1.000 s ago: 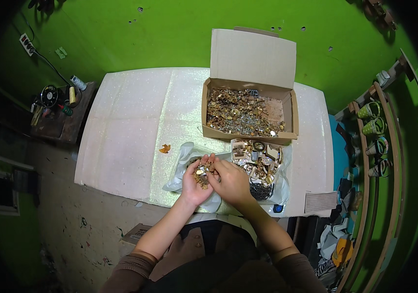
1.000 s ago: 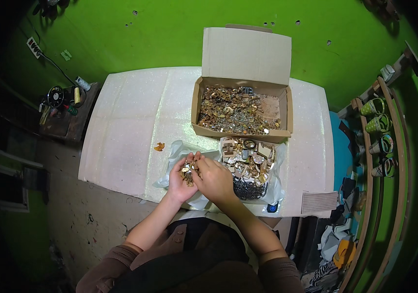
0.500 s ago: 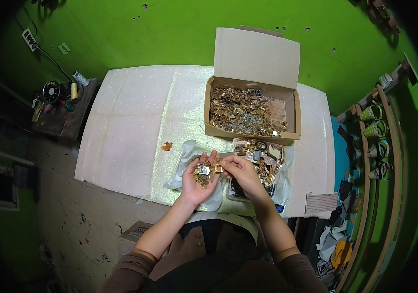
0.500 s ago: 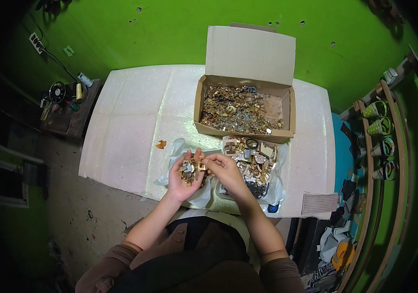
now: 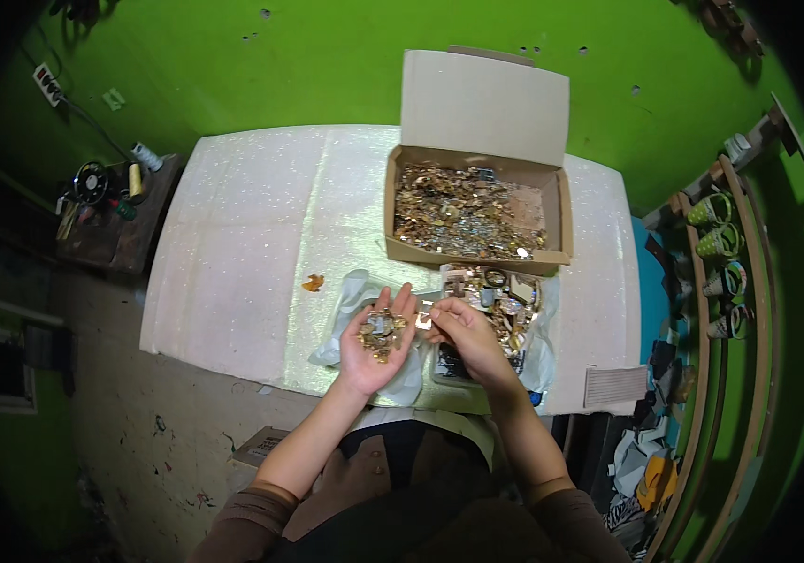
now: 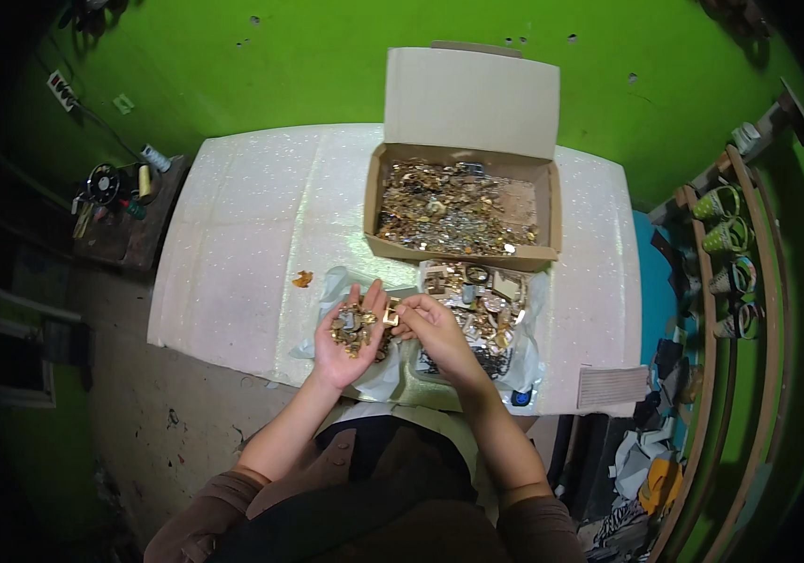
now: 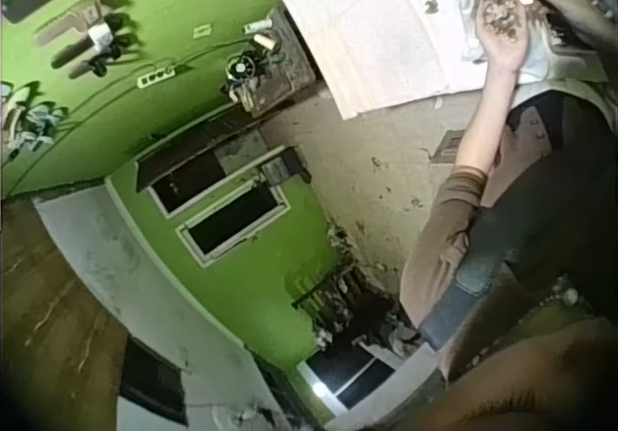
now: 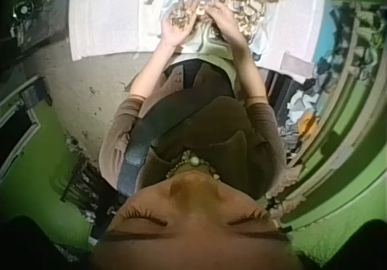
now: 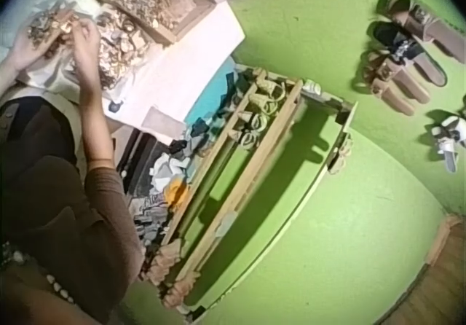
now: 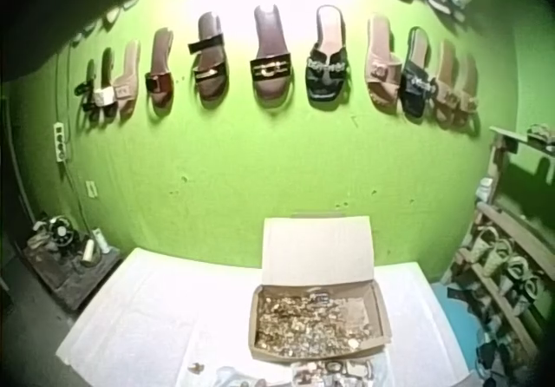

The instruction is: Sorting through small metal and plastic shoe components in a box.

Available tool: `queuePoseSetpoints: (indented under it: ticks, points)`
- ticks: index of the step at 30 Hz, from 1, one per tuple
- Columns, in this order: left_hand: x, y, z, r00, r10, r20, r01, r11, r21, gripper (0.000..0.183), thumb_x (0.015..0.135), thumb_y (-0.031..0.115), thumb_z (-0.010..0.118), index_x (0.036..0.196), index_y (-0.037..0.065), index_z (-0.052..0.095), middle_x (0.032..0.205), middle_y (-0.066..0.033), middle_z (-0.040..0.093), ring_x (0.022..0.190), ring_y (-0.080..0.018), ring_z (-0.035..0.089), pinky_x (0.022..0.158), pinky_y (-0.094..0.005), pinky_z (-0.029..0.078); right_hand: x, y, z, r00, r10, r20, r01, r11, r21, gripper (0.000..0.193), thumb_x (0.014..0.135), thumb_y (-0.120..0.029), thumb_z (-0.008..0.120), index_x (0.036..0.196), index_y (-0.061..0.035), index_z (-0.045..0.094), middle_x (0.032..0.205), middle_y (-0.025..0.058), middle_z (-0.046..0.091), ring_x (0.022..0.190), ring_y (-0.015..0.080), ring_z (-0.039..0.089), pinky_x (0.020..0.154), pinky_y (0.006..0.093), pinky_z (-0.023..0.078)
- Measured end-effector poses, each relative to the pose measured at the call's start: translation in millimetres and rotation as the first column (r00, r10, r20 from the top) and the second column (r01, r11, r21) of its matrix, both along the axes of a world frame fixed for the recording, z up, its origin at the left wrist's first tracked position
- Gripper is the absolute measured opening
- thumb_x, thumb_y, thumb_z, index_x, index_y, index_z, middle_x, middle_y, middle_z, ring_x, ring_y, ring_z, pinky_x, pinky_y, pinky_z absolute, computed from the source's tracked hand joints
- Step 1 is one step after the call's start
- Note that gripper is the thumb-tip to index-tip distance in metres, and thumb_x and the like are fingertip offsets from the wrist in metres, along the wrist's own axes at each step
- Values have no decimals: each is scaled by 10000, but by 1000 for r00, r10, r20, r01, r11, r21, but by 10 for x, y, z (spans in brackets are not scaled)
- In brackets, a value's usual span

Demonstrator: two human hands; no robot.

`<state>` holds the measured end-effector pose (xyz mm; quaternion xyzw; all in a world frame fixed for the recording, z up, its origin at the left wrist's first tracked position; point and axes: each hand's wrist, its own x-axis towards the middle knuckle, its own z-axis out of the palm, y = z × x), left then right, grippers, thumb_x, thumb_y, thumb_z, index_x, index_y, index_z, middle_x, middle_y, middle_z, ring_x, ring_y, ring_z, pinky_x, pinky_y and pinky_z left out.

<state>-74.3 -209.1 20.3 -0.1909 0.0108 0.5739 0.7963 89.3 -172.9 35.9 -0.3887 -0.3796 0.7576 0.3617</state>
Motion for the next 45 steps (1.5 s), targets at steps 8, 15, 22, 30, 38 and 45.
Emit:
queuePoseSetpoints:
  ticks: [8,15,22,30,38,45]
  points:
    - [-61,-28,-1,996,14,-85,-18,999,-46,326,871,172,379,1174,80,458,1329,-86,386,1256,-211,327,1018,-379,311,-1,-167,-171,998,31,53,-29,999,-23,197,839,-139,546,991,-16,514,774,14,577,685,74,550,615,198,411]
    - [-376,-72,92,977,74,-200,-93,992,-87,354,863,152,365,1197,51,427,1322,-131,381,1239,-245,351,1025,-396,306,56,-210,-43,986,76,146,-80,997,23,276,832,-108,537,1073,26,524,743,25,572,664,85,564,606,192,435]
    - [-505,-157,42,965,131,-229,-157,982,-100,380,860,146,359,1228,58,402,1336,-124,365,1258,-236,323,1034,-388,291,-133,-192,-155,907,122,402,-184,976,119,265,847,-104,505,1086,10,532,876,98,616,691,135,612,620,224,469]
    - [-558,-193,50,975,120,-186,-136,987,-79,379,860,153,352,1222,58,411,1334,-116,370,1259,-224,320,1038,-375,280,-13,-151,-14,941,-13,339,-61,976,209,219,869,-81,489,1060,14,541,912,65,626,756,80,560,695,204,440]
    - [-430,-142,59,969,-5,-246,-17,996,-89,432,832,144,331,1248,45,391,1335,-119,372,1245,-224,339,1020,-365,298,-425,-212,310,852,-172,494,-178,793,583,181,816,-95,544,981,-42,598,803,94,595,697,171,586,606,273,461]
    - [-378,-144,39,942,-104,-318,102,994,-23,491,791,154,333,1261,22,381,1323,-126,380,1186,-236,396,1010,-354,291,-658,-280,388,680,-348,645,-451,495,743,237,735,-165,612,960,-90,595,848,78,530,832,253,536,683,342,447]
